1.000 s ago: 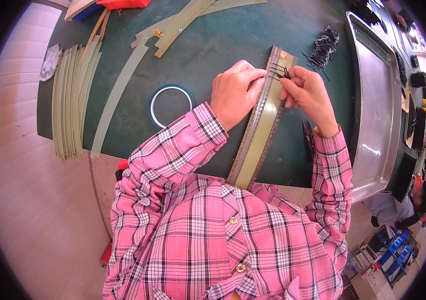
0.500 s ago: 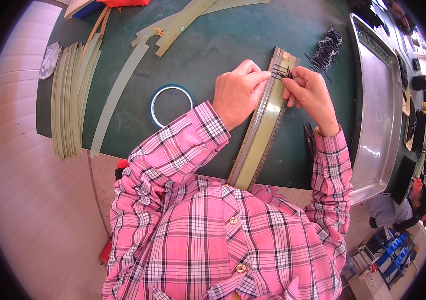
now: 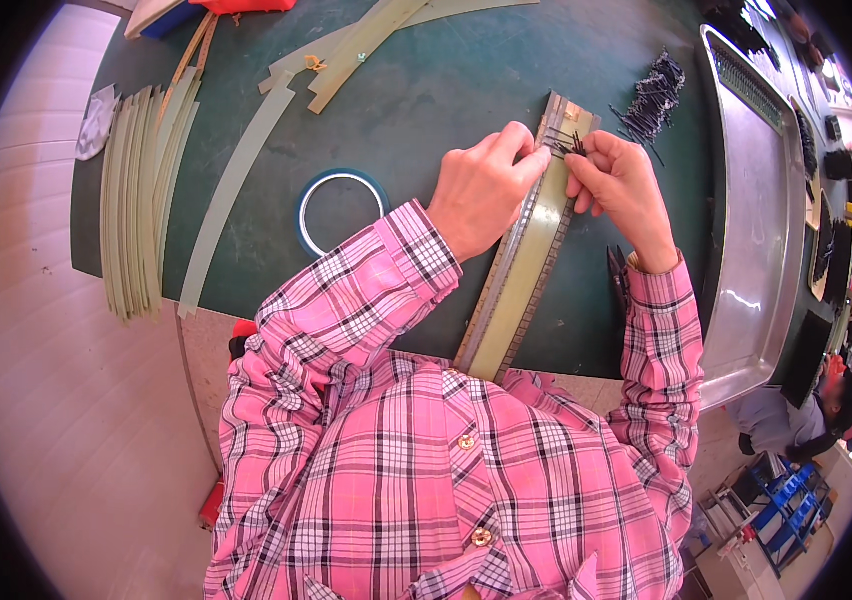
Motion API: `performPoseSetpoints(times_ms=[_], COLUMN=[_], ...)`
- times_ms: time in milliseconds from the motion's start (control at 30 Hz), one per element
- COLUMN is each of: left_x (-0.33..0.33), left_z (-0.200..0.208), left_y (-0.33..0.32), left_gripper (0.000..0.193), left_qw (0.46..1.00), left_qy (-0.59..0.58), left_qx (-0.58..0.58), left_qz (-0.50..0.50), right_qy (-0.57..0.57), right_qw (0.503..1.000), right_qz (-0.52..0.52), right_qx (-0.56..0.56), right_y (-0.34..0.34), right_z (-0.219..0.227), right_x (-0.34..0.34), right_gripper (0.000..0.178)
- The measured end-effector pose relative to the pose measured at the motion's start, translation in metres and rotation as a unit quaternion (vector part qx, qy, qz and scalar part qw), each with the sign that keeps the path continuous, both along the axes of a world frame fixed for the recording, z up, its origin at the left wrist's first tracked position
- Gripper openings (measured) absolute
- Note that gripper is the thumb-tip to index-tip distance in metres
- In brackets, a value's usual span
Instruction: Manually inserting small electronic components into a guided strip assembly on a production line.
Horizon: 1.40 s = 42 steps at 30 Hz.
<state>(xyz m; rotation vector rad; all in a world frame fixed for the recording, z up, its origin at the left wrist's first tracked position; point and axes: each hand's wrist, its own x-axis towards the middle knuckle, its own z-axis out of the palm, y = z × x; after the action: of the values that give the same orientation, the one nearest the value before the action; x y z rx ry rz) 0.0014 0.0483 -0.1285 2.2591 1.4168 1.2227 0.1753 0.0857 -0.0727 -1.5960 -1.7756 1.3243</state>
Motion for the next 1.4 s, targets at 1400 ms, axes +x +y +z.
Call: performPoseSetpoints(times_ms=[1400], left_x=[0.005], left_z=[0.0], left_y=[-0.01], left_gripper=[0.023], left_qw=[0.999], left_qy=[-0.034], left_qx=[-0.027], left_qz=[-0.011], right_qy=[0.022], right_qw=[1.0], right_qz=[-0.01], right_qx=[0.007], right_y=[-0.013], right_z=[-0.005], right_x=[0.003], right_gripper=[0.013])
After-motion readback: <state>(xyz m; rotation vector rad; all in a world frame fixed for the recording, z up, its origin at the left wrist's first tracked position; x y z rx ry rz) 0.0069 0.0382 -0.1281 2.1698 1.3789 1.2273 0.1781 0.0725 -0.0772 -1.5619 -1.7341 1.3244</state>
